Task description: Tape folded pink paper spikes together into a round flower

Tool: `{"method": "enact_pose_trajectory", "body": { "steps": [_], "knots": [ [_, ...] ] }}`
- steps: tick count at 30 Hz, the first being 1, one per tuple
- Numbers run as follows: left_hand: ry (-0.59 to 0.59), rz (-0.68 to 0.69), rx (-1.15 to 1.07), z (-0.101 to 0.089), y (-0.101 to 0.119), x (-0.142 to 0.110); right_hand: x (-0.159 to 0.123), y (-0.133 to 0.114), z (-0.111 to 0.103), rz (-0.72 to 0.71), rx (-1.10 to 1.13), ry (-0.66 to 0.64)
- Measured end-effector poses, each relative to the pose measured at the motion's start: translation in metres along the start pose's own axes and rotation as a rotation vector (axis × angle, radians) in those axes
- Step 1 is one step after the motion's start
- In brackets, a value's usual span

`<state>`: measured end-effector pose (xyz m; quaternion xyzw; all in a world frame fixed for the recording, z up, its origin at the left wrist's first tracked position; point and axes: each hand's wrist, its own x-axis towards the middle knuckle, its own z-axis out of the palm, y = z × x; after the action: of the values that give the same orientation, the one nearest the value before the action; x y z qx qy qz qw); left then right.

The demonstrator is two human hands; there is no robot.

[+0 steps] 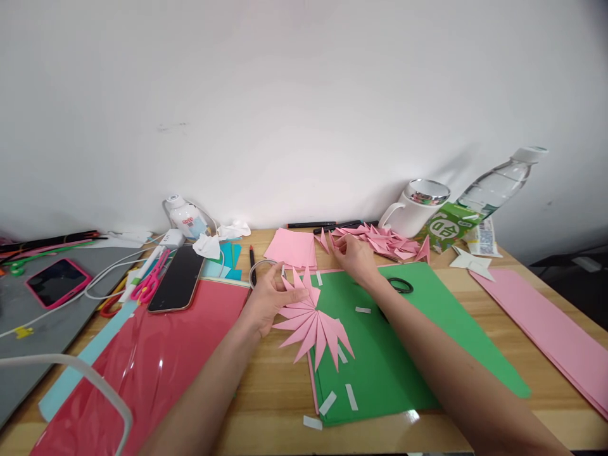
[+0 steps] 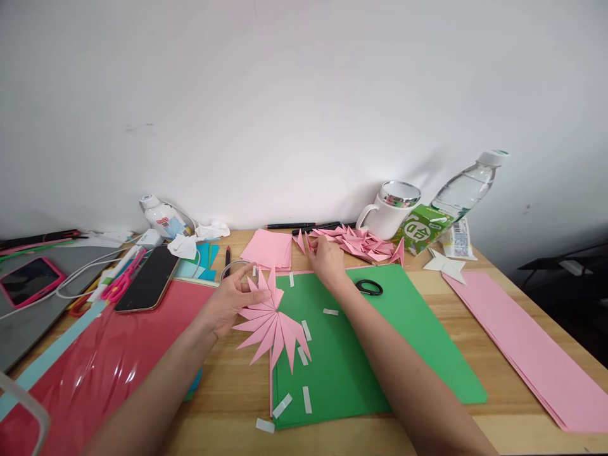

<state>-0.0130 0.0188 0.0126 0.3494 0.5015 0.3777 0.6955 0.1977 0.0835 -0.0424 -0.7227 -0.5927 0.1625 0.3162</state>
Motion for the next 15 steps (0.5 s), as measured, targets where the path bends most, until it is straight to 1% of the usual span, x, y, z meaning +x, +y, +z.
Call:
{"method": "enact_pose_trajectory", "body": {
  "steps": [3, 6, 9, 10, 11, 13, 15],
  "knots": [
    [-0.011, 0.011, 0.001, -0.001, -0.001, 0.000, -0.005, -0.002, -0.008, 0.031, 0.175, -0.061],
    [-0.014, 0.021, 0.007, -0.002, -0.002, 0.000, -0.016, -0.007, -0.018, 0.038, 0.397, -0.183],
    [-0.001, 0.023, 0.029, -0.002, -0.001, 0.000, -0.035, -0.012, -0.026, 0.040, 0.620, -0.299],
    [0.006, 0.021, 0.032, -0.002, -0.001, 0.000, -0.042, -0.014, -0.028, 0.102, 0.823, -0.371],
    [0.013, 0.022, 0.032, -0.002, -0.001, 0.000, -0.049, -0.016, -0.030, 0.172, 0.974, -0.431],
    [0.017, 0.031, 0.023, -0.001, -0.001, 0.000, -0.060, -0.019, -0.031, 0.268, 1.127, -0.490],
    [0.009, 0.049, 0.019, -0.001, -0.001, 0.001, -0.069, -0.021, -0.030, 0.320, 1.200, -0.510]
  ]
}}
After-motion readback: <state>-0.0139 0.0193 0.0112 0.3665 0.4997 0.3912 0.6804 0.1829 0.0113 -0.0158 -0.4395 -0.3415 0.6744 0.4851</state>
